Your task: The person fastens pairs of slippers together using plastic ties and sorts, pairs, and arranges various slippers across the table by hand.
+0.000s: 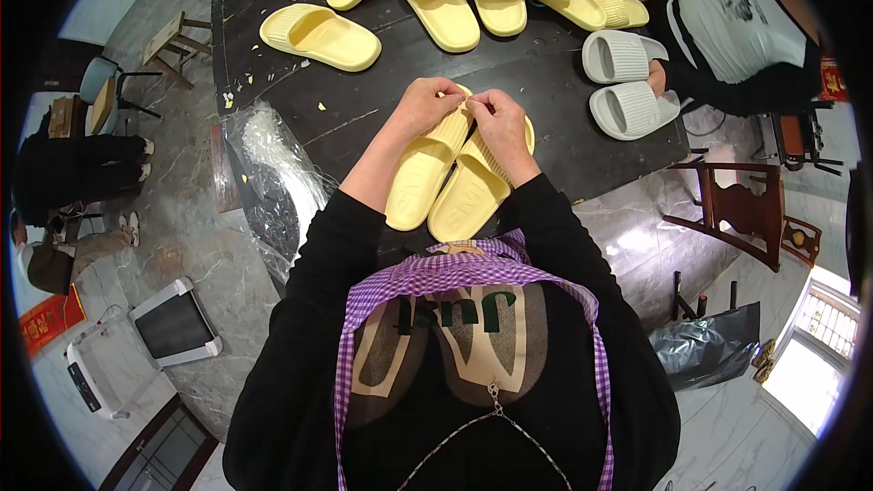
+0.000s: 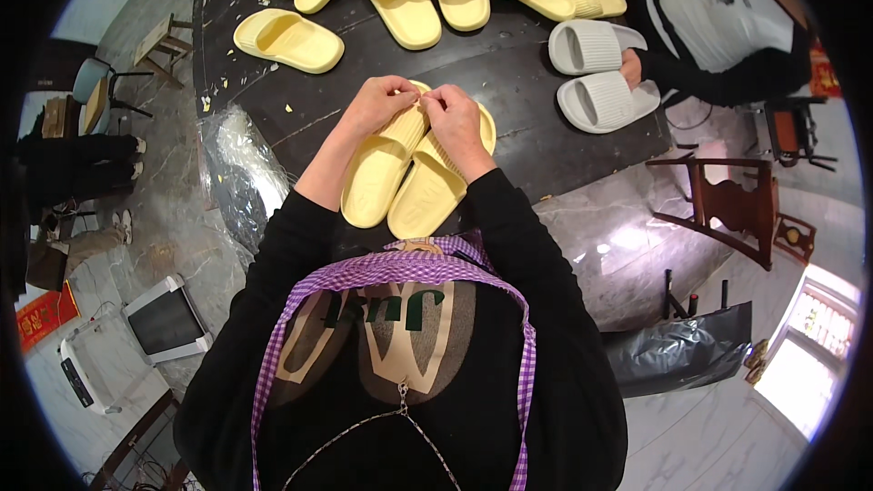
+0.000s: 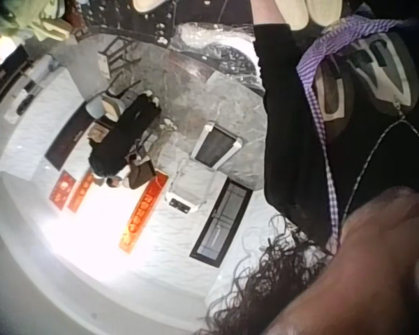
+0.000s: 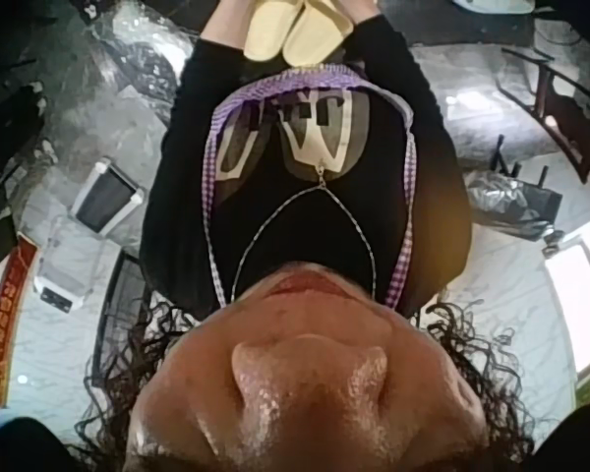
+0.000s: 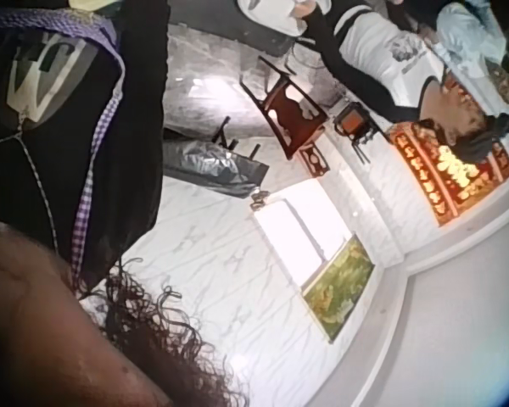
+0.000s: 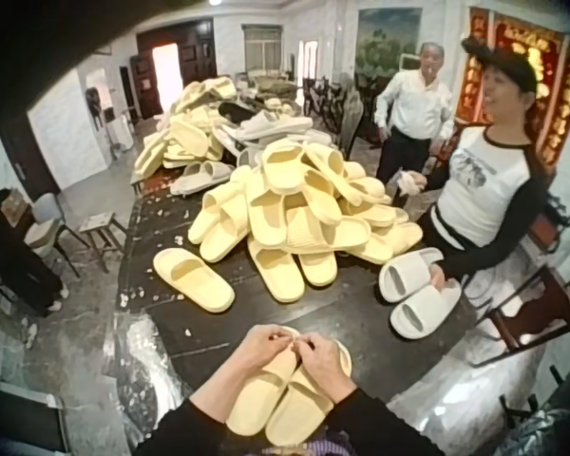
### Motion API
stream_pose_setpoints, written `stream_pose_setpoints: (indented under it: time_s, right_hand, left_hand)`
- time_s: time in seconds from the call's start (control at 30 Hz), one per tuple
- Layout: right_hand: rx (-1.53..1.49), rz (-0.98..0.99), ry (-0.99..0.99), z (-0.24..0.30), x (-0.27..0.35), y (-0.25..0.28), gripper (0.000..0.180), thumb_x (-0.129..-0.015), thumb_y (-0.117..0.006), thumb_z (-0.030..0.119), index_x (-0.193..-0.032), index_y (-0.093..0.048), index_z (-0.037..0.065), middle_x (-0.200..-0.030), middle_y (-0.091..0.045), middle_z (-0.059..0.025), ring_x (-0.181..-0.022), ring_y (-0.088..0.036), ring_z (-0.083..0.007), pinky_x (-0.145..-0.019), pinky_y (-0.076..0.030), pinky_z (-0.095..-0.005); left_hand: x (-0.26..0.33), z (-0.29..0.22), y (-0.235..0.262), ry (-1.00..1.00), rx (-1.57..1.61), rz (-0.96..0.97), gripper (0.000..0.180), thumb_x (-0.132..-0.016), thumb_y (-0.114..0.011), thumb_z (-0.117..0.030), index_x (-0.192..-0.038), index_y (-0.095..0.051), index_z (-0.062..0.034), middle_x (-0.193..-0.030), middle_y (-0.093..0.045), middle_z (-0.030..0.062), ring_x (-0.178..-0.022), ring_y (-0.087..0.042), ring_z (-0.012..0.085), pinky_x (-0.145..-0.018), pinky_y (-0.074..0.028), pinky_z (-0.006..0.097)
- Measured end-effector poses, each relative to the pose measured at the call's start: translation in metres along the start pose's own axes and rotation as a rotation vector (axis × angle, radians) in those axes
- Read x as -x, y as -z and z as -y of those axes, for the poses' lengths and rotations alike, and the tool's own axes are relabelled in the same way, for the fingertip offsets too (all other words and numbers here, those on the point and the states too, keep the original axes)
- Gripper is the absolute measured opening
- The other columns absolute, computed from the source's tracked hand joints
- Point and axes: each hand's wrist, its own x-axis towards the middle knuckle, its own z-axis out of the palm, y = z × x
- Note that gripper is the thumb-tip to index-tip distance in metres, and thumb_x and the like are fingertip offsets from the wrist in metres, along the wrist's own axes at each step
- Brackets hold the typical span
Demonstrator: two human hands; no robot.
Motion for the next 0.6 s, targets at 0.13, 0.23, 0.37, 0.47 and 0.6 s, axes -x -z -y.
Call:
stream_pose_setpoints:
  time_s: [0.13,0.23,0.37,0.47,0.6]
  right_hand:
    - [0.141,-0.036,0.175,0.002,0.000,0.000,0.009,-0.075,-0.064,0.010,-0.076,-0.063,0.002,-0.070,-0.059,-0.0059,-0.068,-0.056,-0.0175,-0.064,-0.044,-0.0292]
    - [0.285,-0.048,0.266,0.003,0.000,0.001,0.009,-0.073,-0.064,0.013,-0.073,-0.062,0.004,-0.071,-0.058,-0.0057,-0.072,-0.054,-0.0221,-0.071,-0.040,-0.0332]
    - [0.317,-0.064,0.269,0.003,0.001,0.000,0.011,-0.073,-0.064,0.016,-0.072,-0.062,0.005,-0.071,-0.059,-0.0049,-0.073,-0.054,-0.0224,-0.075,-0.036,-0.0339]
    - [0.324,-0.061,0.255,0.003,0.001,-0.001,0.012,-0.073,-0.063,0.017,-0.072,-0.062,0.005,-0.071,-0.059,-0.0050,-0.073,-0.054,-0.0218,-0.076,-0.036,-0.0335]
    - [0.314,-0.053,0.226,0.003,0.001,0.000,0.013,-0.073,-0.063,0.018,-0.071,-0.062,0.005,-0.070,-0.059,-0.0053,-0.072,-0.055,-0.0215,-0.076,-0.036,-0.0332]
  left_hand:
    - [0.000,0.006,-0.003,-0.043,-0.001,-0.068,0.018,-0.078,-0.064,-0.015,-0.086,-0.065,0.0015,-0.072,-0.063,0.0049,-0.064,-0.055,0.0086,-0.059,-0.045,0.024]
    - [-0.001,0.009,-0.005,-0.063,-0.019,-0.115,0.017,-0.077,-0.065,-0.014,-0.085,-0.066,0.0013,-0.072,-0.063,0.0057,-0.064,-0.055,0.0086,-0.059,-0.045,0.024]
    - [0.001,0.006,-0.009,-0.108,-0.059,-0.178,0.016,-0.075,-0.066,-0.013,-0.084,-0.066,0.0006,-0.072,-0.064,0.0067,-0.064,-0.055,0.0090,-0.058,-0.045,0.024]
    - [0.003,0.007,-0.010,-0.175,-0.088,-0.220,0.016,-0.073,-0.066,-0.013,-0.083,-0.066,0.0000,-0.072,-0.064,0.0075,-0.063,-0.056,0.0098,-0.058,-0.045,0.025]
    - [0.004,0.007,-0.011,-0.231,-0.125,-0.273,0.015,-0.072,-0.066,-0.012,-0.081,-0.067,-0.0005,-0.073,-0.064,0.0082,-0.062,-0.057,0.0111,-0.058,-0.046,0.025]
